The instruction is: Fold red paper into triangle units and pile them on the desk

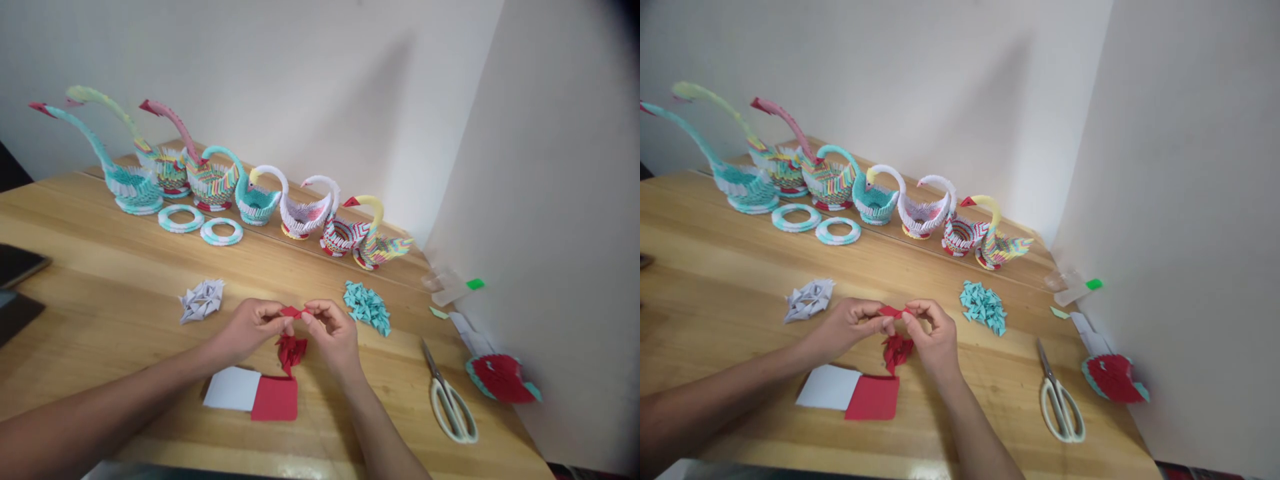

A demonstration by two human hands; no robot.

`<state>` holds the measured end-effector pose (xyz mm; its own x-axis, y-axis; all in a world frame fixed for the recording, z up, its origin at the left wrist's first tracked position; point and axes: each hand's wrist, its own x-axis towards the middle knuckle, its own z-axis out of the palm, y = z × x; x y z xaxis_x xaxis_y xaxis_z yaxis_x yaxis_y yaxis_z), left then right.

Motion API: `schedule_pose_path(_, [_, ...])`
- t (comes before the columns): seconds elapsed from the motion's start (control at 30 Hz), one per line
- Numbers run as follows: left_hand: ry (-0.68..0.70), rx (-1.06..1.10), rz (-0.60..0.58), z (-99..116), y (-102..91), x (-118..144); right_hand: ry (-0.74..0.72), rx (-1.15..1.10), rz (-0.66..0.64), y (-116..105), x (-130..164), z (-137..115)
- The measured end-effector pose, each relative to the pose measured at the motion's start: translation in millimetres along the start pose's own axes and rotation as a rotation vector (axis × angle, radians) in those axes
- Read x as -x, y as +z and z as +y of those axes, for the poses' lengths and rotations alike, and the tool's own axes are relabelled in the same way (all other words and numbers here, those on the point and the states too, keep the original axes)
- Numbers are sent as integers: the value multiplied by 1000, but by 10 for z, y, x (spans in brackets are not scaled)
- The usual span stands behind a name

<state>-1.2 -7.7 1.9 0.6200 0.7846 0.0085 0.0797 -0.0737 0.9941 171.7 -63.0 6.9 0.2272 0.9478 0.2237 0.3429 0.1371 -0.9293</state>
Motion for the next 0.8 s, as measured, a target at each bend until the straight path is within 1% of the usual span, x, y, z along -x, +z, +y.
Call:
schedule_pose_path(0.3, [-13, 62, -47, 5, -3, -8, -2, 2, -42, -8, 18, 12])
schedule_pose_path(0.5, [-14, 197, 14, -12, -11, -39, 18, -95, -162, 63, 53, 30])
schedule_pose_path(0.63, [-9, 254, 32, -25, 11, -42, 32, -107, -151, 96, 62, 27])
schedule_pose_path(0.8, [-57, 196, 21, -30, 30, -30, 77, -100, -156, 36, 33, -28])
